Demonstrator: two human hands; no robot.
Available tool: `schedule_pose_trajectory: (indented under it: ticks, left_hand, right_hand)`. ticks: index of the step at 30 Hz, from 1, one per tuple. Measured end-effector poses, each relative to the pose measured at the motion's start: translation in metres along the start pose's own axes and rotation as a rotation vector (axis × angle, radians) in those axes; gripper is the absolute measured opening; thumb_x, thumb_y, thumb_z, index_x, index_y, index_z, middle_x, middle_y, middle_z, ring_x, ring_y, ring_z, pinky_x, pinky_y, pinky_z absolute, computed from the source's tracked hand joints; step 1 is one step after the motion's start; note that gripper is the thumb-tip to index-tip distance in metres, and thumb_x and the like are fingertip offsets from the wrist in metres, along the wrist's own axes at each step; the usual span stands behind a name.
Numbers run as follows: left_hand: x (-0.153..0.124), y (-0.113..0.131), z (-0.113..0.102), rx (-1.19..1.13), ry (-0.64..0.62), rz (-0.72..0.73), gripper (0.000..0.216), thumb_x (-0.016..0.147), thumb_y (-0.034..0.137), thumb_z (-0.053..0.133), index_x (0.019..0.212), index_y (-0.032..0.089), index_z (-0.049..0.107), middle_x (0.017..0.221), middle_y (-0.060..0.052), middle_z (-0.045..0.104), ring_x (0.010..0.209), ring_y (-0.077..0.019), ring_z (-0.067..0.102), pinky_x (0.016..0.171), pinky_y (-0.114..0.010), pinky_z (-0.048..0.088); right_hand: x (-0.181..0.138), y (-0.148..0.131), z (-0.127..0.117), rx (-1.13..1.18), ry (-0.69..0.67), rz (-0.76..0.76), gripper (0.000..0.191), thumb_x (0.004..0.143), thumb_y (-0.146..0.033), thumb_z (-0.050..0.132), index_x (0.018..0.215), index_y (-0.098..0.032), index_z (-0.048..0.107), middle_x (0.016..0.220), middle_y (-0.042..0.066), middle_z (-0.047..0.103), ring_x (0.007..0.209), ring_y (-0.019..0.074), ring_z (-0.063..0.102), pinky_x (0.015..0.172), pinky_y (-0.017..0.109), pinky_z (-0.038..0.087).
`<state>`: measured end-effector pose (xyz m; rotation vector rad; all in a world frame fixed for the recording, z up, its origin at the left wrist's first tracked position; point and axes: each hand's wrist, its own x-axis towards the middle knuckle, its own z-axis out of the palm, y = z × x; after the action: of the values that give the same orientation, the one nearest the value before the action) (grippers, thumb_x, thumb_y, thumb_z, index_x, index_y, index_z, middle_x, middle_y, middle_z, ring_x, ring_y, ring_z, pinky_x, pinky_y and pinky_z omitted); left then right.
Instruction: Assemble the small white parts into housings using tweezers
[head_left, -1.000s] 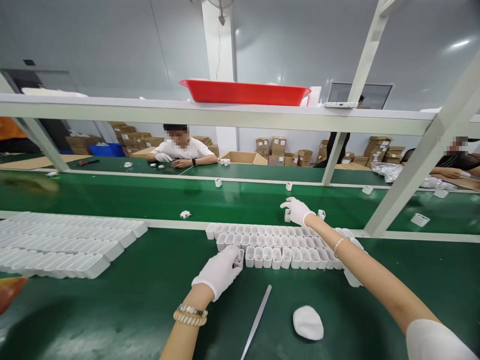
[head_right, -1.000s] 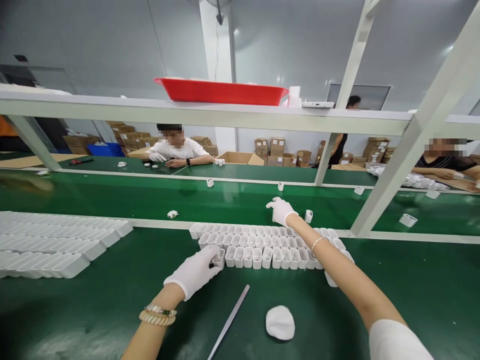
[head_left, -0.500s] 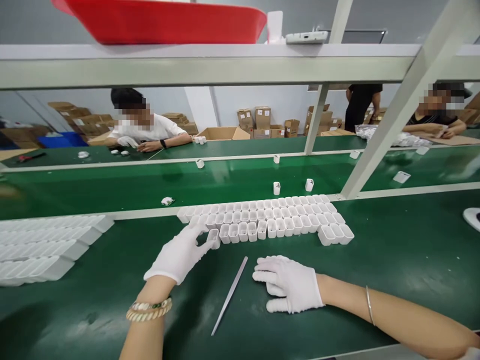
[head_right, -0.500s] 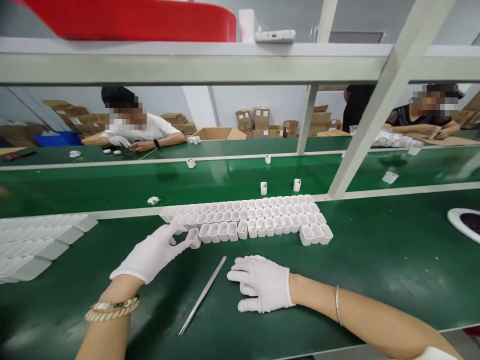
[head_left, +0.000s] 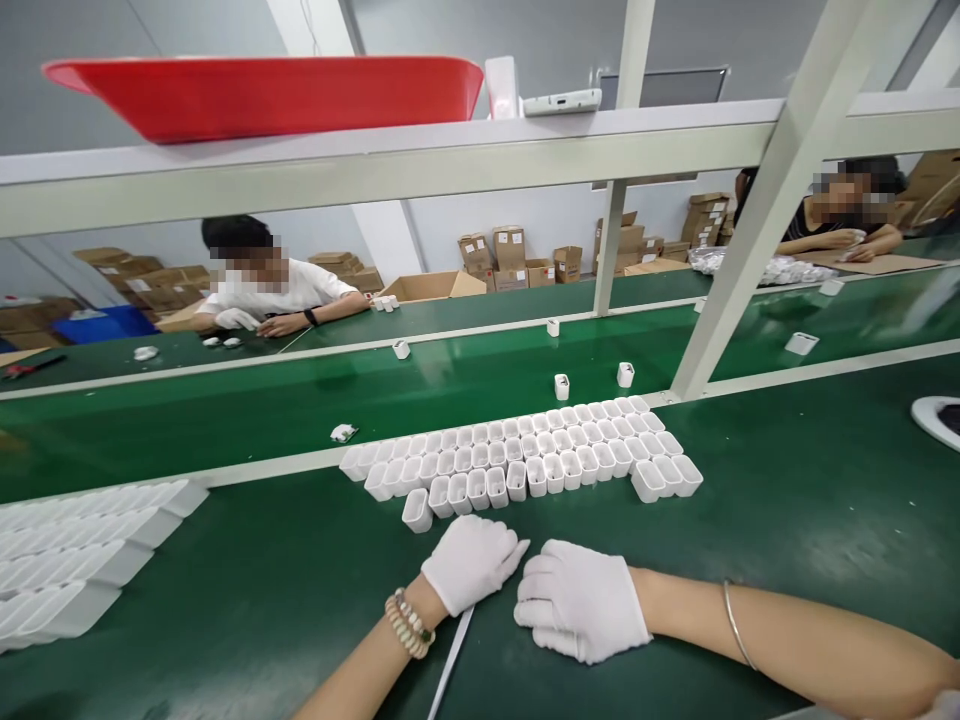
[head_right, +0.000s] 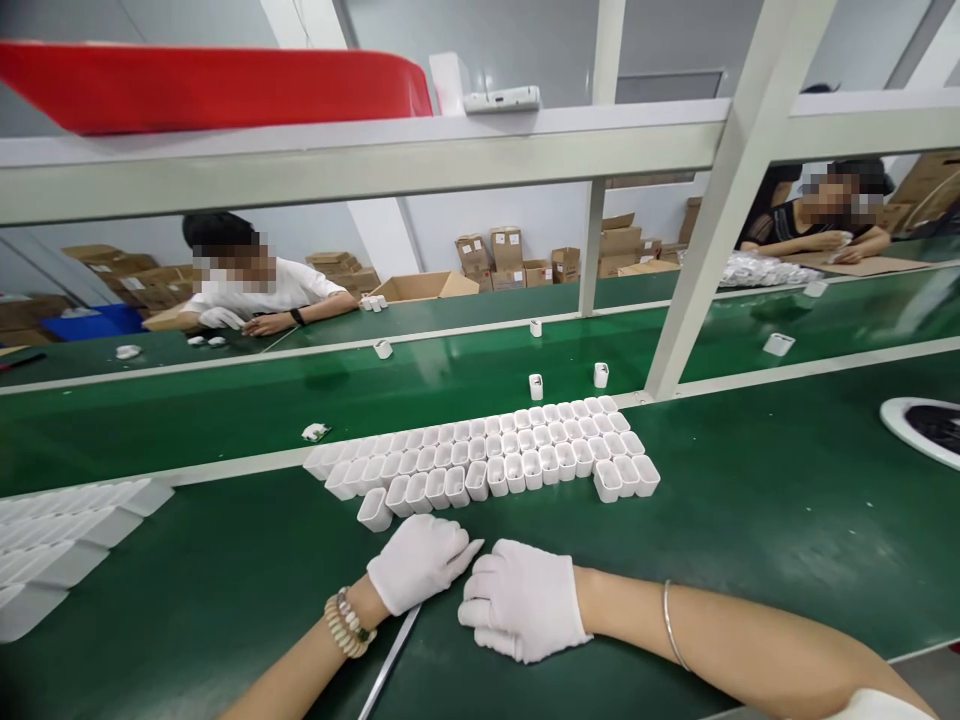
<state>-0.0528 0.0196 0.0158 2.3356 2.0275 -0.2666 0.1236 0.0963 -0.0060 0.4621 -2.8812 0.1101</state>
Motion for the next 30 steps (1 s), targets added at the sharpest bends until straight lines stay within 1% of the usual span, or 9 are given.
schedule_pose_trajectory:
  ticks: [5, 12, 16, 18, 20, 22, 24, 27, 30]
  left_hand:
    - [0.000, -0.005, 0.006, -0.034, 0.023, 0.009, 0.054, 0.101, 0.039, 0.021, 0.080, 0.017, 0.066, 0.075, -0.008, 0.069, 0.069, -0.0244, 0.067, 0.057, -0.033, 0.040]
    - [0.003, -0.008, 0.007, -0.077, 0.027, 0.005, 0.049, 0.100, 0.040, 0.027, 0.078, 0.018, 0.065, 0.074, -0.007, 0.068, 0.069, -0.0209, 0.065, 0.057, -0.031, 0.038]
    - [0.002, -0.010, 0.005, -0.108, 0.018, 0.012, 0.050, 0.100, 0.042, 0.026, 0.080, 0.018, 0.065, 0.076, -0.007, 0.067, 0.069, -0.0221, 0.065, 0.058, -0.032, 0.038]
    - [0.001, -0.011, 0.005, -0.121, 0.013, 0.013, 0.050, 0.100, 0.042, 0.026, 0.080, 0.018, 0.064, 0.075, -0.006, 0.067, 0.069, -0.0220, 0.065, 0.058, -0.032, 0.038]
    - [0.001, -0.011, 0.004, -0.128, 0.013, 0.015, 0.049, 0.100, 0.042, 0.026, 0.080, 0.018, 0.064, 0.074, -0.006, 0.066, 0.069, -0.0217, 0.065, 0.059, -0.032, 0.037]
    - [0.001, -0.012, 0.005, -0.128, 0.015, 0.021, 0.049, 0.100, 0.042, 0.026, 0.080, 0.018, 0.064, 0.075, -0.006, 0.066, 0.070, -0.0216, 0.065, 0.059, -0.032, 0.037]
    - [0.001, -0.012, 0.006, -0.127, 0.021, 0.028, 0.048, 0.100, 0.043, 0.026, 0.080, 0.018, 0.063, 0.076, -0.006, 0.067, 0.070, -0.0221, 0.065, 0.059, -0.032, 0.037]
    - [0.000, -0.013, 0.006, -0.130, 0.029, 0.034, 0.048, 0.100, 0.043, 0.026, 0.080, 0.019, 0.063, 0.077, -0.006, 0.067, 0.070, -0.0231, 0.064, 0.059, -0.032, 0.037]
    - [0.000, -0.014, 0.005, -0.135, 0.031, 0.035, 0.048, 0.100, 0.042, 0.027, 0.079, 0.019, 0.063, 0.077, -0.006, 0.067, 0.070, -0.0233, 0.064, 0.058, -0.033, 0.037]
  right_hand:
    - [0.004, -0.002, -0.003, -0.047, -0.020, 0.033, 0.029, 0.096, -0.035, 0.044, 0.079, -0.018, 0.059, 0.081, 0.001, 0.062, 0.071, 0.0159, 0.048, 0.064, 0.032, 0.032]
    - [0.003, 0.001, 0.007, 0.051, -0.030, 0.104, 0.023, 0.090, -0.036, 0.053, 0.077, -0.019, 0.061, 0.080, -0.001, 0.065, 0.073, 0.0143, 0.054, 0.064, 0.032, 0.035]
    - [-0.001, -0.001, -0.002, 0.042, -0.027, 0.210, 0.028, 0.091, -0.044, 0.051, 0.095, -0.019, 0.063, 0.093, 0.004, 0.064, 0.078, 0.0175, 0.054, 0.068, 0.033, 0.036]
    - [-0.002, -0.003, -0.009, 0.042, -0.069, 0.296, 0.036, 0.090, -0.049, 0.048, 0.103, -0.018, 0.062, 0.089, 0.007, 0.060, 0.073, 0.0188, 0.049, 0.066, 0.034, 0.034]
    - [-0.002, -0.004, -0.014, 0.306, -0.060, 0.448, 0.032, 0.085, -0.046, 0.054, 0.094, -0.016, 0.062, 0.077, 0.006, 0.054, 0.067, 0.0174, 0.043, 0.065, 0.034, 0.034]
    - [-0.002, -0.001, -0.019, 0.733, 0.035, 0.631, 0.025, 0.081, -0.041, 0.062, 0.082, -0.017, 0.060, 0.069, 0.002, 0.048, 0.063, 0.0147, 0.039, 0.067, 0.034, 0.037]
    - [-0.003, 0.006, -0.025, 1.058, 0.163, 0.794, 0.027, 0.080, -0.043, 0.065, 0.087, -0.017, 0.060, 0.070, 0.000, 0.048, 0.062, 0.0126, 0.040, 0.065, 0.031, 0.039]
    - [-0.008, 0.022, -0.035, 1.322, 0.268, 0.942, 0.042, 0.089, -0.053, 0.049, 0.107, -0.015, 0.057, 0.072, 0.000, 0.048, 0.057, 0.0106, 0.040, 0.052, 0.025, 0.035]
    - [-0.014, 0.034, -0.039, 1.635, 0.285, 1.031, 0.049, 0.094, -0.057, 0.034, 0.104, -0.015, 0.056, 0.068, -0.001, 0.046, 0.055, 0.0098, 0.044, 0.048, 0.021, 0.033]
